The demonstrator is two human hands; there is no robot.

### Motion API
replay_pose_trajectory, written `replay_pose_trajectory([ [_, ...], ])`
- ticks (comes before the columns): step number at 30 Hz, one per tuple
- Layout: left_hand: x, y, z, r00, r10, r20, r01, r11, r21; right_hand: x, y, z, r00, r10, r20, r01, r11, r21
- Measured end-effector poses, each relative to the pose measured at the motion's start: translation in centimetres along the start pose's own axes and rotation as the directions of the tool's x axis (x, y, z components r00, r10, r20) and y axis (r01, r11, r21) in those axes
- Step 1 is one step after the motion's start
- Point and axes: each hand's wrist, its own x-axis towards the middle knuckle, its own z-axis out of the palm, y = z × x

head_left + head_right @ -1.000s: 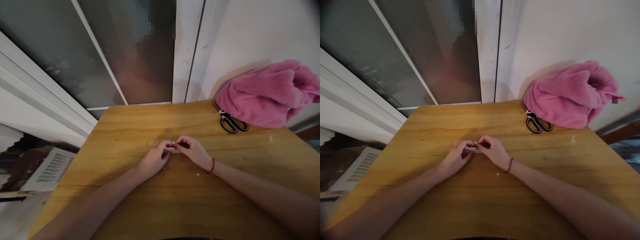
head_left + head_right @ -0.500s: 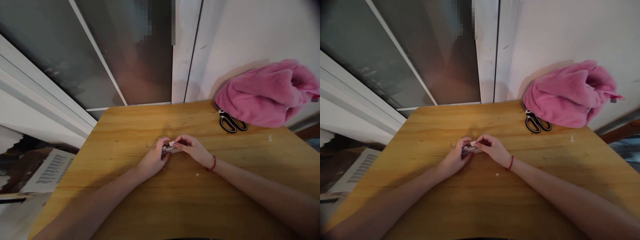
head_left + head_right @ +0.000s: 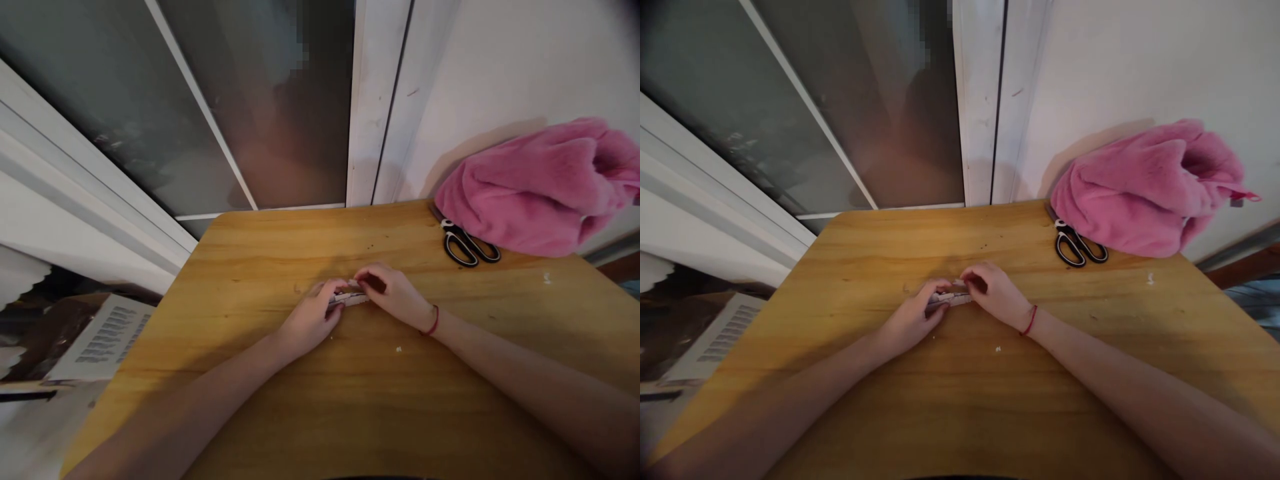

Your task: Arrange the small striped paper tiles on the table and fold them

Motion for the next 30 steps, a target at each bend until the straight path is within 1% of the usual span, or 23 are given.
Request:
replay_pose_trajectory([
  [2, 0.0, 0.1, -0.1, 1.0, 0.005, -0.006, -0.005, 1.0, 0.022, -0.1, -0.2, -0.1, 0.993, -0.066, 0.097, 0.067, 0.998, -0.009],
  [3, 0.0, 0.2, -0.1, 1.0, 0.007, -0.009, -0.007, 0.999, 0.033, -0.1, -0.3, -0.1, 0.99, -0.074, 0.121, 0.075, 0.997, 0.002],
  [5, 0.1, 0.2, -0.1, 1.0, 0.012, -0.013, -0.012, 0.998, 0.055, -0.3, -0.5, -0.2, 0.99, -0.063, 0.129, 0.06, 0.998, 0.025],
  [7, 0.1, 0.3, -0.2, 1.0, 0.018, -0.022, -0.016, 0.997, 0.07, -0.5, -0.7, -0.3, 0.987, -0.078, 0.143, 0.077, 0.997, 0.012],
  [11, 0.1, 0.2, -0.1, 0.999, 0.019, -0.046, -0.015, 0.995, 0.101, -0.8, -0.8, 0.1, 0.958, -0.193, 0.211, 0.215, 0.973, -0.087],
  [14, 0.2, 0.0, 0.0, 0.998, 0.034, -0.049, -0.029, 0.994, 0.101, -0.9, -0.6, 0.5, 0.949, -0.232, 0.212, 0.259, 0.96, -0.108],
  [18, 0.2, -0.2, 0.1, 0.998, 0.05, -0.033, -0.047, 0.995, 0.091, -0.8, -0.3, 0.7, 0.951, -0.242, 0.192, 0.258, 0.964, -0.062],
  [24, 0.3, -0.2, 0.1, 0.998, 0.056, -0.005, -0.055, 0.995, 0.082, -0.7, -0.2, 0.7, 0.967, -0.195, 0.163, 0.196, 0.981, 0.008],
  [30, 0.2, 0.2, 0.0, 0.999, 0.037, -0.006, -0.036, 0.987, 0.156, -0.8, -0.6, 1.1, 0.977, -0.147, 0.156, 0.146, 0.989, 0.019],
])
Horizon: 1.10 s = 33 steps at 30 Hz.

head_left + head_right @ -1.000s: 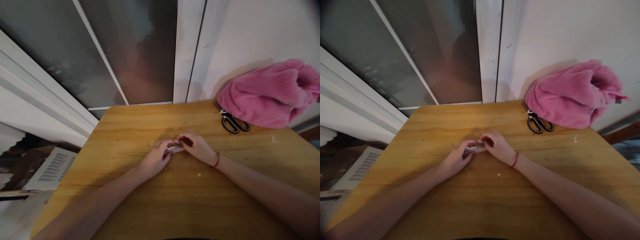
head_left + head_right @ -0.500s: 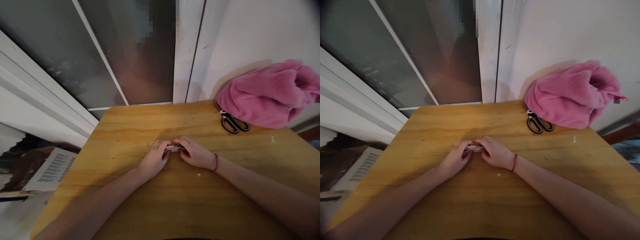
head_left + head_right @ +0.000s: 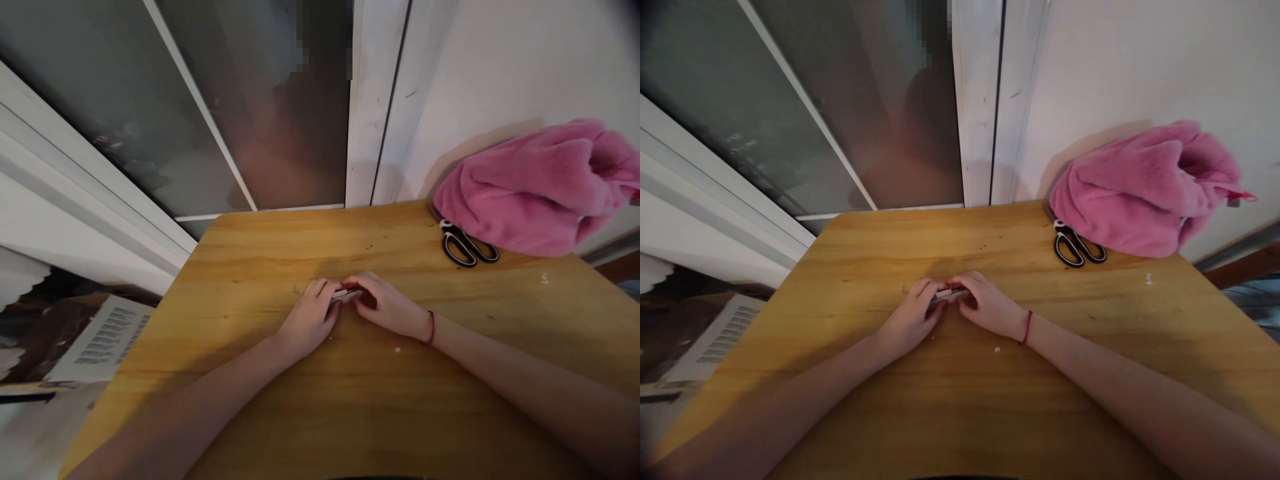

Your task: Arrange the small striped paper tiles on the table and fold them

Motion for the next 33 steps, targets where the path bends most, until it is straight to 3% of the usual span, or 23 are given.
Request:
replay_pose_trajectory([
  [6, -0.2, 0.5, 0.0, 0.998, 0.07, -0.001, -0.07, 0.997, -0.02, -0.1, -0.4, 0.5, 1.0, 0.012, -0.024, -0.012, 1.0, 0.025],
  [16, 0.3, -0.1, 0.8, 0.987, 0.148, -0.067, -0.162, 0.928, -0.334, 0.0, -1.2, 1.2, 0.995, 0.098, 0.002, -0.098, 0.992, 0.074],
  [23, 0.7, -0.4, 1.4, 0.991, 0.123, -0.055, -0.135, 0.877, -0.462, 0.3, -1.6, 2.0, 0.987, 0.153, -0.044, -0.146, 0.98, 0.135],
  [29, 0.5, -0.5, 1.3, 0.989, 0.114, -0.089, -0.143, 0.871, -0.47, 0.4, -1.9, 1.8, 0.985, 0.164, -0.048, -0.159, 0.983, 0.096],
  [33, 0.2, -0.6, 0.5, 0.995, 0.098, -0.032, -0.102, 0.892, -0.44, 0.4, -2.0, 1.4, 0.986, 0.163, -0.019, -0.162, 0.985, 0.067],
])
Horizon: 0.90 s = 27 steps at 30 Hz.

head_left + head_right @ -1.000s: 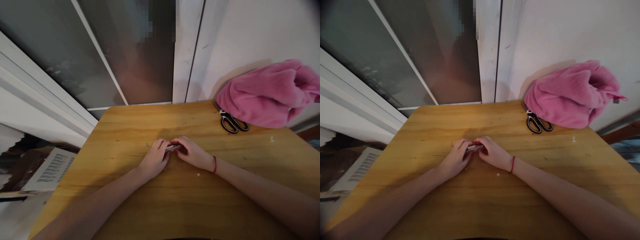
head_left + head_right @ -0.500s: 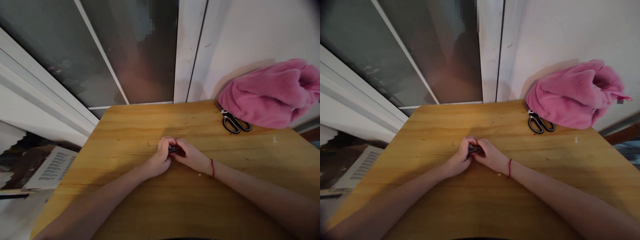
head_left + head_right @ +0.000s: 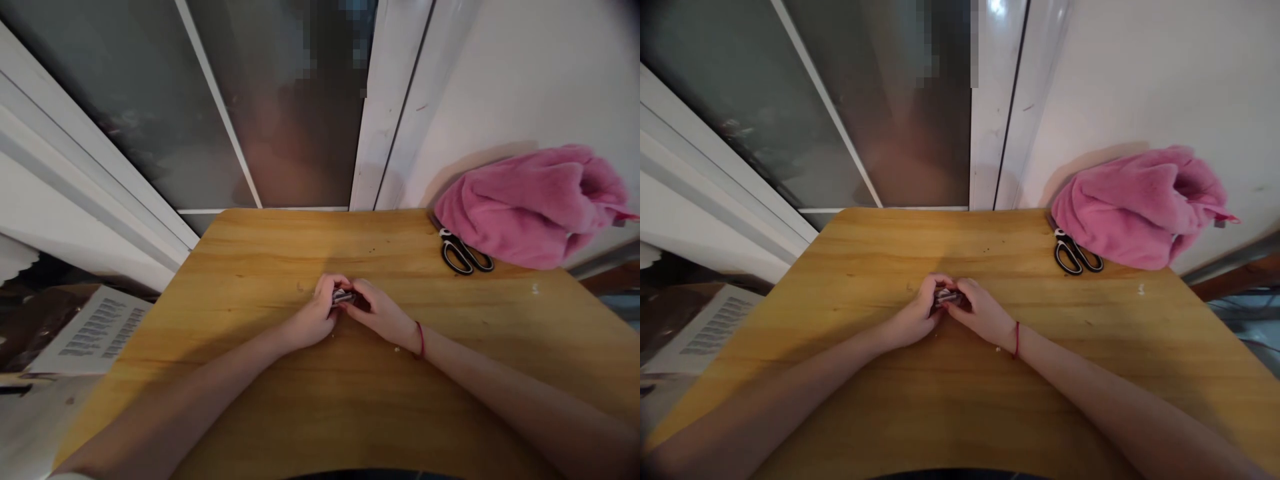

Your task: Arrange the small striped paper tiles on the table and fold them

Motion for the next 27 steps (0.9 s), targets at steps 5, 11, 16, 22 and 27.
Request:
replay_pose_trajectory([
  [5, 0.0, 0.1, -0.4, 0.999, 0.002, 0.043, -0.004, 0.999, 0.046, 0.1, 0.0, 0.3, 1.0, 0.023, -0.018, -0.023, 1.0, -0.019],
  [11, 0.1, 0.4, -0.1, 0.999, 0.009, 0.042, -0.01, 1.0, 0.01, 0.1, -0.6, 1.3, 0.995, -0.056, -0.082, 0.051, 0.997, -0.063],
  [16, 0.2, 0.3, -0.1, 0.999, 0.011, 0.045, -0.009, 1.0, -0.026, 0.3, -0.9, 1.5, 0.994, -0.035, -0.107, 0.029, 0.998, -0.055],
  [22, 0.3, 0.2, 0.1, 1.0, 0.003, 0.015, -0.002, 0.998, -0.061, 0.5, -0.4, 1.4, 0.992, -0.015, -0.124, 0.015, 1.0, -0.004],
  [27, 0.2, 0.5, 0.3, 0.997, -0.034, -0.067, 0.036, 0.999, 0.024, 0.3, 0.1, 1.2, 0.992, -0.019, -0.124, 0.02, 1.0, 0.012],
])
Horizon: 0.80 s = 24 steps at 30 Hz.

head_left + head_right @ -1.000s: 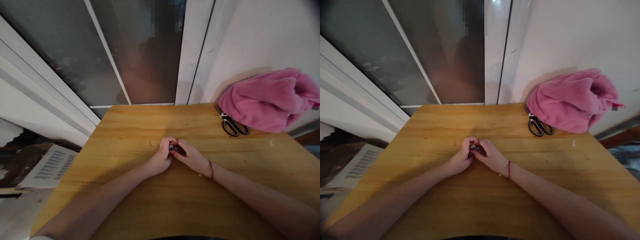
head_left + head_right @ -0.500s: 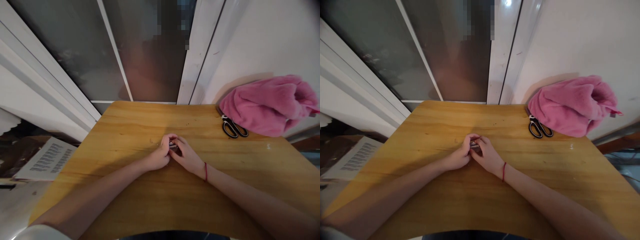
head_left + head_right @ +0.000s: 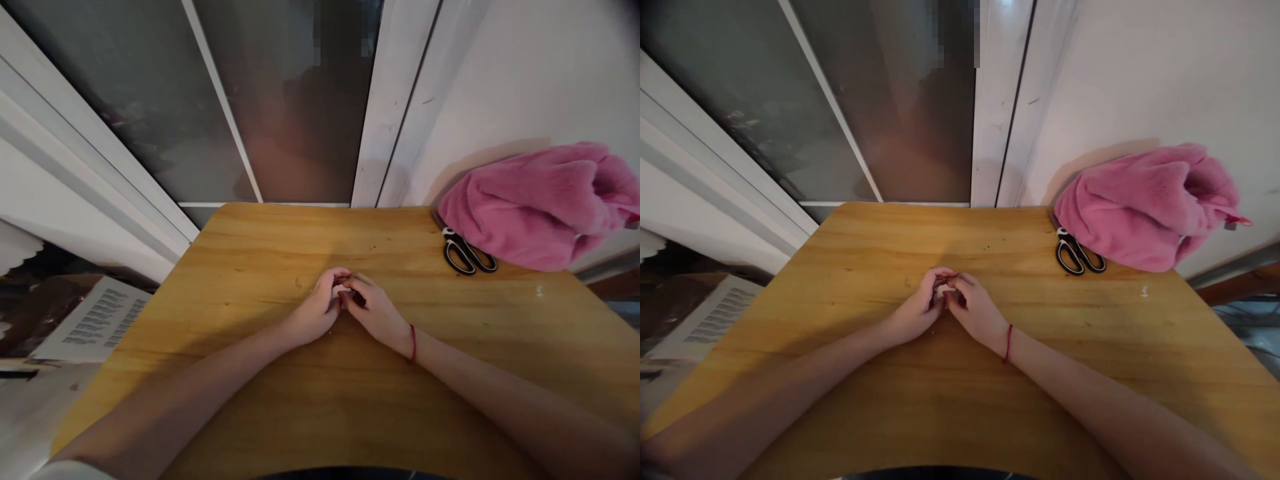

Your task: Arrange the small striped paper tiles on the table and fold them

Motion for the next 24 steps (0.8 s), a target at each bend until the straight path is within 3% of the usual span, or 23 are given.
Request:
replay_pose_trajectory([
  [3, 0.1, 0.2, -0.3, 1.0, -0.015, -0.018, 0.017, 0.988, 0.156, 0.0, 0.2, -0.4, 1.0, 0.008, -0.023, -0.009, 1.0, -0.019],
  [7, 0.3, -0.1, -1.1, 0.998, 0.053, 0.023, -0.057, 0.964, 0.261, 0.3, 0.4, -1.0, 1.0, -0.02, -0.023, 0.019, 0.999, -0.045],
  [13, 0.3, -0.9, -1.8, 0.997, 0.032, 0.065, -0.049, 0.958, 0.282, 0.5, 0.7, -1.4, 0.999, -0.012, -0.03, 0.01, 0.998, -0.063],
  [24, 0.0, -0.8, -1.7, 0.999, -0.01, 0.04, -0.004, 0.946, 0.323, 0.1, 1.0, -1.2, 0.992, -0.071, 0.1, 0.074, 0.997, -0.029],
])
